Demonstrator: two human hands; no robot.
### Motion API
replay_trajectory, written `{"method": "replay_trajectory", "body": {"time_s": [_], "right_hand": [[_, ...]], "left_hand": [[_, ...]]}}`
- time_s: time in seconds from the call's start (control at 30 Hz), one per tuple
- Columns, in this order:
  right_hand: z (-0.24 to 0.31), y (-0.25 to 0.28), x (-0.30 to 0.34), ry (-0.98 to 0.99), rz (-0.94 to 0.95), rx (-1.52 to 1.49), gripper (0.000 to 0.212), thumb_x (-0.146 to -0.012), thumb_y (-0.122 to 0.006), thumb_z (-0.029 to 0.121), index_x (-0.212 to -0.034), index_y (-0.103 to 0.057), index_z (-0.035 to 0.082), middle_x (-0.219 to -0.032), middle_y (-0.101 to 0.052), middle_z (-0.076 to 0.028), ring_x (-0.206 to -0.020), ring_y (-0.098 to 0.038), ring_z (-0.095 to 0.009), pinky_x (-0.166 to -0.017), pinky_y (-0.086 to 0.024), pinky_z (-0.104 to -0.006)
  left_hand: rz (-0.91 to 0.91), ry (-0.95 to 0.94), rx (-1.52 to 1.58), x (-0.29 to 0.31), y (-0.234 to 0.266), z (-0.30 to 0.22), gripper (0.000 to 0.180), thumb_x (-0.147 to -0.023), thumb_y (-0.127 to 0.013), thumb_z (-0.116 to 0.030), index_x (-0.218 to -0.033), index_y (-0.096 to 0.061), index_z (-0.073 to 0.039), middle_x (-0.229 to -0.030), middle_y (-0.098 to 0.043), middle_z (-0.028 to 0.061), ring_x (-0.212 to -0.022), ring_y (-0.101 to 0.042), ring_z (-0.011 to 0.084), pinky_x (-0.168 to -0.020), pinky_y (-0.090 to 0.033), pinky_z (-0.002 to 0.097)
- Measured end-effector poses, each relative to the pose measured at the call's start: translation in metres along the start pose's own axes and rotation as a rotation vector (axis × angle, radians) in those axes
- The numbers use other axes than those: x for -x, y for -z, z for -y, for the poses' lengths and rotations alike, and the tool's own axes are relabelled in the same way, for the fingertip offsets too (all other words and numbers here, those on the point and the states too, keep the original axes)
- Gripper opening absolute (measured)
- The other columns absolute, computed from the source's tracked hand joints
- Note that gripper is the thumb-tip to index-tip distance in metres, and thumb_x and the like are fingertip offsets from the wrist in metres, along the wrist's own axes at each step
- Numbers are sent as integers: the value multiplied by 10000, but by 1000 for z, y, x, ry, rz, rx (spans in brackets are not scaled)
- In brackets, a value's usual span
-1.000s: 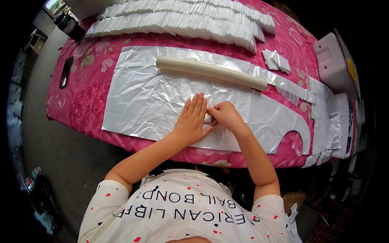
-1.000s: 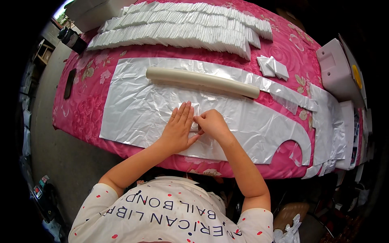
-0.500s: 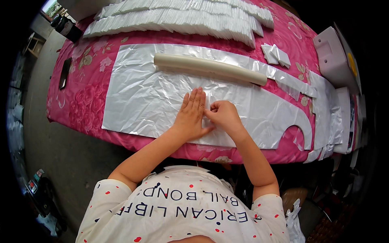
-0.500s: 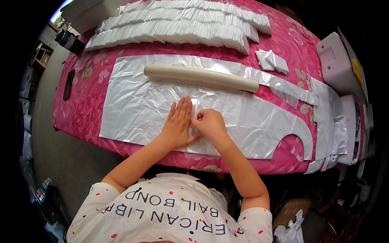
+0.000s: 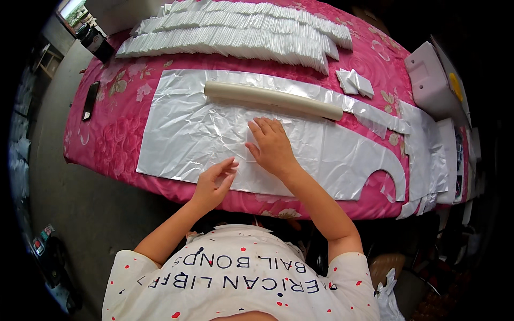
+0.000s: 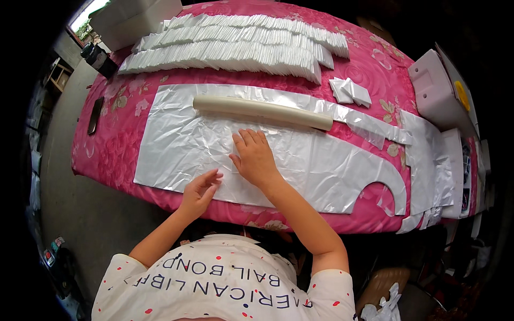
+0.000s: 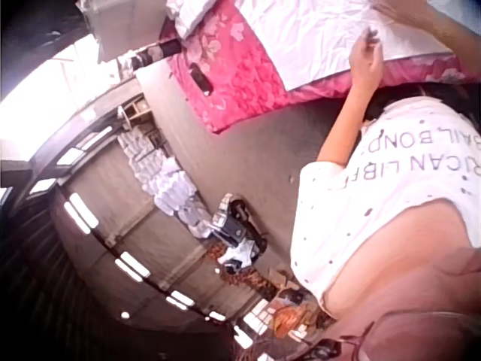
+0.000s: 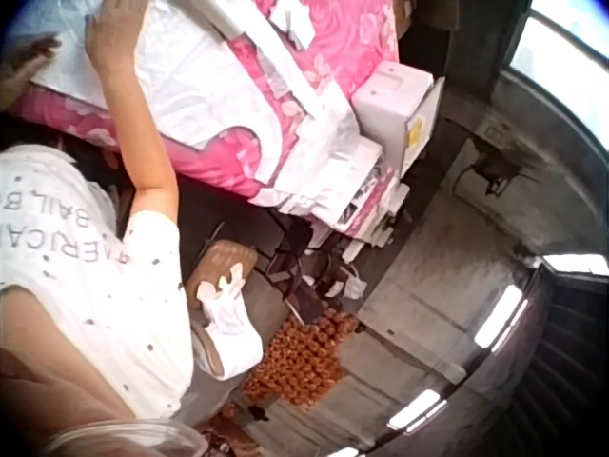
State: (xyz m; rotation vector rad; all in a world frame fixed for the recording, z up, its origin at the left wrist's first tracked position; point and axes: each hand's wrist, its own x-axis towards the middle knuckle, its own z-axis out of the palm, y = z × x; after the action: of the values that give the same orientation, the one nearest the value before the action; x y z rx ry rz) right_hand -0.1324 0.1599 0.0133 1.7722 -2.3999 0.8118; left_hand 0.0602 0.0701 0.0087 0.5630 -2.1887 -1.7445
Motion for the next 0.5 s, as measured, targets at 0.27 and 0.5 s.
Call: {"method": "replay_trajectory", "body": {"time_s": [0.27,0.5], "right_hand": [[70,-48,26,-123,174,-130,766,-876,-462,480,-1434,-160,52,-1479,-112,-219,-1377,-86,-359,-1095,-78,-490],[125,-44,64,92,406,-379,629,-868,-516,358,-1366,-296,44,-1466,-159,-208,-1376,-86,-364,-1090,-71,-499]], "left_hand": [[-39,812,516,109,23,25,309,-946,-476,-179,-1131,-560,53,-1040,-634,162,-876,-628,188,-747,-510,262],[-63,744,402,93,29,10,214,-896,-476,-70,-965,-653,28,-865,-658,117,-738,-651,196,-654,-530,282]]}}
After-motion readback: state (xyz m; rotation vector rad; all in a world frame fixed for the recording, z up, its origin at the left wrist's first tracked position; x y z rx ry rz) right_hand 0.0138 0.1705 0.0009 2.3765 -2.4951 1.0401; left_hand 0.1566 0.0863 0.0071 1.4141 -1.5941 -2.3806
